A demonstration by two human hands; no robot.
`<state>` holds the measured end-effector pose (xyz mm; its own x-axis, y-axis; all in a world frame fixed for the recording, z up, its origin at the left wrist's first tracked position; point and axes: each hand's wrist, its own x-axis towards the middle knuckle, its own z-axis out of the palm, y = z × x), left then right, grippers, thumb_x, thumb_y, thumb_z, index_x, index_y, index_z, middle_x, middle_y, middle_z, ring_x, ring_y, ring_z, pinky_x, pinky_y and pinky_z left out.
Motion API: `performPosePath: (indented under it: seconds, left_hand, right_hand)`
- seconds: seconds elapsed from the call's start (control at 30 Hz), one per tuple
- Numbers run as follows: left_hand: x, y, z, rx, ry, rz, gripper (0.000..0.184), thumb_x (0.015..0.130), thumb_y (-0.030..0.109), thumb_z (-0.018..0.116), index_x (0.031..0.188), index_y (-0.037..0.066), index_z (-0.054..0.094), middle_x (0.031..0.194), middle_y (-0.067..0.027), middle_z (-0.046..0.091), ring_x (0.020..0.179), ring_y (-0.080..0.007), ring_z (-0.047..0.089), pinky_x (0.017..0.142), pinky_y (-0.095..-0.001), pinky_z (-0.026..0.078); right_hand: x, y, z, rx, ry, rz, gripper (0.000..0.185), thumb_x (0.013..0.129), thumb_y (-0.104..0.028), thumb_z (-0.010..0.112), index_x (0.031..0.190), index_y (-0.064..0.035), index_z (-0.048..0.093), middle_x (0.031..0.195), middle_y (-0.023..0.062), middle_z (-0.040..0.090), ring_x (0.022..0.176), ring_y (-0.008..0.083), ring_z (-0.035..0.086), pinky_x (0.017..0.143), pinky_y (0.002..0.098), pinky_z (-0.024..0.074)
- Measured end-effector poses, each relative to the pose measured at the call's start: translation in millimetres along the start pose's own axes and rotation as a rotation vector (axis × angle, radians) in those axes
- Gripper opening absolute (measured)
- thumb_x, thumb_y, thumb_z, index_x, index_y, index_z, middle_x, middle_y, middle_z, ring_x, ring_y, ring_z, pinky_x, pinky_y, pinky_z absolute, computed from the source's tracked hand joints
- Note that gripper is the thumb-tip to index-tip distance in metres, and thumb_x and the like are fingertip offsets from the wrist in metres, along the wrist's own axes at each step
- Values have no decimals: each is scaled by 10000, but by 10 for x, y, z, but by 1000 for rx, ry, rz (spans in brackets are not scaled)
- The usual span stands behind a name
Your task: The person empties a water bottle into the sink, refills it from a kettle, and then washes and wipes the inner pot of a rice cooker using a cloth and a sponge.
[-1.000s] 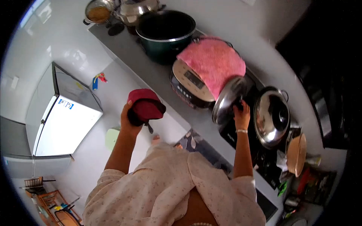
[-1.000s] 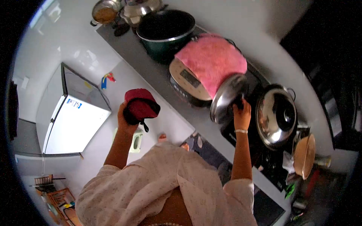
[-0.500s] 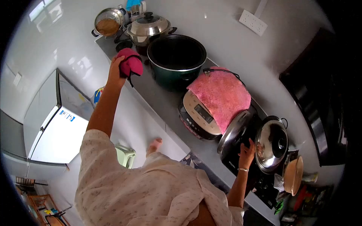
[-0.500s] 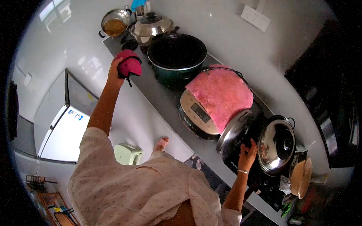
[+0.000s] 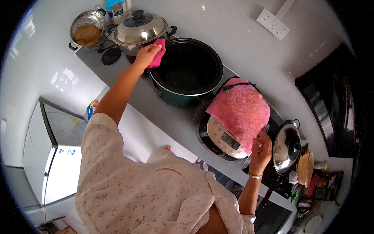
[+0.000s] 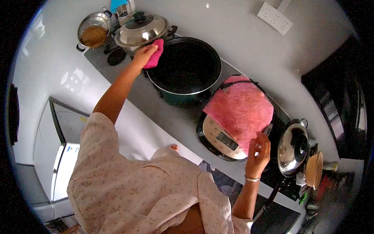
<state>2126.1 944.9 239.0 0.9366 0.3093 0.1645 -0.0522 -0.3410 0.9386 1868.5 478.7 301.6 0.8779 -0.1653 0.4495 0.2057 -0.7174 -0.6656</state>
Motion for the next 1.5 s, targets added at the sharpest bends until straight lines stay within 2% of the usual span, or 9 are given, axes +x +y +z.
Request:
performPosePath:
  seconds: [0.17,0.37,0.6,0.8,0.87,0.93,1.2,1.4,1.5]
  left_hand:
    - [149,-206,-84,168,-1,232,434,779,366,730,1001,2,655,1028,-134,668,977,-205,615,846,-312,464]
    - [247,-93,-178,119,-199,-148,511,704,281,776,1058,-39,594,988,-172,634,925,-209,617,782,-351,483]
    - [697,-313,-99,556,-383,3,548,681,325,695,1033,-86,606,1028,-273,629,984,-357,621,845,-391,474]
    - [555,18,-155,508,-358,-47,525,685,295,704,1000,-114,608,991,-274,639,963,-352,631,831,-396,476]
    - [643,-113,-142,500,-331,-11,495,703,276,698,985,-120,606,967,-241,655,885,-305,653,786,-385,491]
    - [578,68,-174,226,-458,-133,374,760,223,671,1019,-37,600,958,-126,645,851,-220,630,735,-357,495]
    - [459,326,-81,-164,-394,-282,253,789,177,641,979,15,605,860,-91,653,733,-191,642,638,-340,516]
    - [462,816,-148,-243,-336,-248,264,793,181,634,985,1,615,851,-96,662,707,-191,648,622,-327,527]
    - [476,1211,-257,-255,-412,-146,264,801,200,641,980,6,641,864,-95,679,719,-187,662,642,-313,532]
  right_hand:
    - [23,-183,348,13,-109,21,225,863,-32,626,1088,-38,633,1101,96,625,839,142,630,599,231,521]
    - [161,-509,610,28,-168,-6,158,849,-19,623,1003,-7,658,1006,120,657,800,173,648,626,269,536]
    - [257,-452,921,129,-297,141,157,868,-87,609,1000,-14,651,930,103,662,750,189,644,621,269,511]
    - [685,-396,1527,591,-391,422,321,909,-162,576,1190,-6,561,909,93,670,675,178,640,569,263,485]
    - [780,-453,1690,749,-407,799,440,893,-219,602,1263,-5,503,940,86,673,679,170,647,535,236,462]
    - [856,-430,1777,794,-422,849,475,881,-231,609,1283,-9,486,957,88,672,671,159,641,524,230,448]
    - [818,-477,1811,966,-325,886,414,842,-180,620,1218,-32,530,917,57,660,587,121,568,498,226,408]
    - [828,-526,1625,1183,-213,839,341,842,-165,602,1149,-22,563,924,54,653,646,129,586,527,240,450]
    - [868,-698,1311,1283,-213,787,335,904,-167,507,1164,38,560,1052,122,641,959,192,610,718,250,502]
